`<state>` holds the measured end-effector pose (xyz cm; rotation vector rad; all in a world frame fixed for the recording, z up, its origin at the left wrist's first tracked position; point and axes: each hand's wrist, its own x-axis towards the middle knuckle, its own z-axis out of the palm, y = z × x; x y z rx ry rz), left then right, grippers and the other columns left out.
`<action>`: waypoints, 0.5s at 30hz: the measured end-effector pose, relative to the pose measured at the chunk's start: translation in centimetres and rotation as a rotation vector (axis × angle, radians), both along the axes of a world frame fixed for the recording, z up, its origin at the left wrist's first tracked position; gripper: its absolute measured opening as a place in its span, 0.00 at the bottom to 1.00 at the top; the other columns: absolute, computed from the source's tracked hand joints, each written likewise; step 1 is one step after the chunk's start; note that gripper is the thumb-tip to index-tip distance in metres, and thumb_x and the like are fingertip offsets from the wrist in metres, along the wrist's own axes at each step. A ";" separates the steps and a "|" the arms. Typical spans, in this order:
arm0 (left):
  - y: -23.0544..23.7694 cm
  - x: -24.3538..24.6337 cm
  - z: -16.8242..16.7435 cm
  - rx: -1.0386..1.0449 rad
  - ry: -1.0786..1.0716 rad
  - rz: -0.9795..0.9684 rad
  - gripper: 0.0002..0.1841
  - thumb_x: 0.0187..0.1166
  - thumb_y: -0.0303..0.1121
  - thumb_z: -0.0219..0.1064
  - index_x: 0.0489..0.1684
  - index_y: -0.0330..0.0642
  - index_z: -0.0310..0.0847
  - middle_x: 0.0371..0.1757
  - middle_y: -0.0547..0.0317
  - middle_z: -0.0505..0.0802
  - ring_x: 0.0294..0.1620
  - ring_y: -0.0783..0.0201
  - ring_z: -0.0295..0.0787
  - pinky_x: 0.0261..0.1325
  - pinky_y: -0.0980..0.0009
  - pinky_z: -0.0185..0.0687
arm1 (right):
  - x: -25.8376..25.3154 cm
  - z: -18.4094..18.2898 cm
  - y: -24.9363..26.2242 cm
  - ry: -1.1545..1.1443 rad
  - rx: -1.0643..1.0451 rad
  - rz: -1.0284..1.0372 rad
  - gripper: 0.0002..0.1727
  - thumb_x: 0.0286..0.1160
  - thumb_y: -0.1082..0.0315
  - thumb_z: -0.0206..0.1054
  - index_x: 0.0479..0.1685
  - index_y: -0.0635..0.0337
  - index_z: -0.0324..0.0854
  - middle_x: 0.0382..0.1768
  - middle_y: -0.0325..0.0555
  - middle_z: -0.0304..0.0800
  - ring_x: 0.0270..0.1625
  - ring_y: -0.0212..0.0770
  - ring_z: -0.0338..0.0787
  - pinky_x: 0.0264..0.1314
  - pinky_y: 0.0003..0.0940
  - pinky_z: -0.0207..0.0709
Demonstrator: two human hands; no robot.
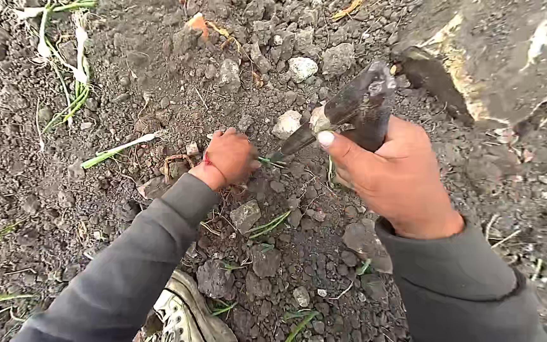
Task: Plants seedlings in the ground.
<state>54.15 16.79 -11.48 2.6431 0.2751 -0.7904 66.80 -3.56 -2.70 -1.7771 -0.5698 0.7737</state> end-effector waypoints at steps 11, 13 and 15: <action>-0.5 2.3 -1.1 0.205 0.139 -0.174 0.09 0.75 0.37 0.75 0.42 0.42 0.93 0.53 0.47 0.94 0.69 0.40 0.83 0.69 0.40 0.76 | 4.5 -1.5 3.0 -0.180 -0.277 0.151 0.12 0.80 0.54 0.69 0.54 0.48 0.86 0.27 0.35 0.83 0.24 0.33 0.80 0.28 0.39 0.76; 0.1 2.4 -0.9 0.189 0.141 -0.171 0.09 0.74 0.38 0.76 0.40 0.43 0.93 0.51 0.49 0.94 0.67 0.41 0.84 0.66 0.40 0.78 | 5.4 3.1 1.8 -0.275 -0.027 0.100 0.08 0.80 0.56 0.70 0.50 0.46 0.85 0.24 0.25 0.81 0.19 0.23 0.76 0.18 0.23 0.72; 0.5 1.8 -0.7 0.155 0.083 -0.178 0.09 0.74 0.37 0.77 0.39 0.41 0.93 0.50 0.46 0.94 0.66 0.40 0.85 0.66 0.39 0.79 | 5.7 5.1 1.9 -0.281 0.237 -0.028 0.06 0.79 0.60 0.72 0.46 0.48 0.81 0.24 0.25 0.80 0.17 0.25 0.74 0.16 0.24 0.71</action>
